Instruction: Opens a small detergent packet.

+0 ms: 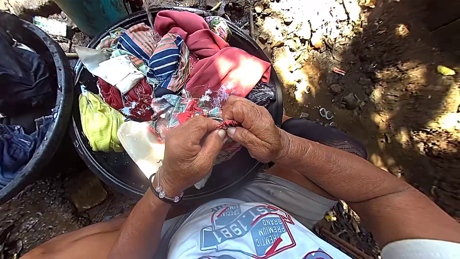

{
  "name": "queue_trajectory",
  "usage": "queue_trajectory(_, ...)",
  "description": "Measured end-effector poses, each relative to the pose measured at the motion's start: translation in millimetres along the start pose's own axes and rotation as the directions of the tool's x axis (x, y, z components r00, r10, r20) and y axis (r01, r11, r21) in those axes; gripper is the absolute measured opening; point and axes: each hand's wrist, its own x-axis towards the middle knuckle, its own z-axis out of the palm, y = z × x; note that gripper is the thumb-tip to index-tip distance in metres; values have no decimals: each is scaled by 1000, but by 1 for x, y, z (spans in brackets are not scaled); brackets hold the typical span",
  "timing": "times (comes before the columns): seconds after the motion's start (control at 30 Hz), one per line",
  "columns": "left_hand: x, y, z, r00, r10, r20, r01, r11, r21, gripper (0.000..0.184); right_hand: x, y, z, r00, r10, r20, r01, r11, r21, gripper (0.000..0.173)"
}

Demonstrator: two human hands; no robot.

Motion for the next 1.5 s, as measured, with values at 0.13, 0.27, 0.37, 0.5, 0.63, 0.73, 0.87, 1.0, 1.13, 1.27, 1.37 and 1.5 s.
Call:
queue_trajectory(0.13, -1, -1, -4, 999, 13, 47, -12, 1000, -24, 11, 0, -2, -1, 1000, -7, 11, 7, 1000, -11, 18)
queue_trajectory(0.27, 0, 0, -6, 998, 27, 62, -26, 999, -23, 14, 2, -3, -2, 999, 27, 35, -25, 999, -42, 16)
queue_trajectory(0.37, 0, -1, -5, 998, 8, 56, -9, 1000, 16, 10, 3, -3, -2, 998, 49, 49, -46, 998, -51, 15)
queue_trajectory(0.5, 1, -3, -7, 995, -25, 93, 23, 1000, 14, 10, 2, -4, -2, 995, 58, 87, -52, 996, -71, 17)
queue_trajectory(0.63, 1, -4, -12, 987, -75, 142, 85, 994, -67, 7, 3, -5, -1, 989, 47, 139, -39, 997, -60, 17)
queue_trajectory(0.73, 0, -8, -12, 977, -141, 160, 167, 973, -162, 6, 4, -4, -2, 983, 50, 175, -45, 998, -34, 16)
queue_trajectory(0.87, 0, -11, -9, 968, -199, 149, 228, 950, -212, 3, 5, -3, -6, 982, 42, 187, -31, 998, -64, 17)
queue_trajectory(1.0, 1, -16, -6, 960, -232, 159, 254, 957, -138, 0, 6, -3, -6, 988, -2, 158, 37, 975, -220, 20)
queue_trajectory(1.13, -1, -21, 1, 978, -169, 119, 181, 979, -93, 5, 6, -4, -6, 989, 10, 146, 24, 973, -231, 20)
queue_trajectory(1.27, -3, -22, 1, 994, -69, 82, 77, 991, -105, 6, 5, -6, -6, 984, 71, 162, -33, 973, -226, 19)
queue_trajectory(1.37, -4, -21, 0, 996, -21, 90, 30, 994, -108, 6, 5, -7, -8, 980, 102, 172, -65, 977, -204, 18)
queue_trajectory(1.5, -5, -24, -1, 991, 7, 130, 18, 982, -188, 5, 5, -9, -10, 972, 113, 208, -79, 983, -167, 17)
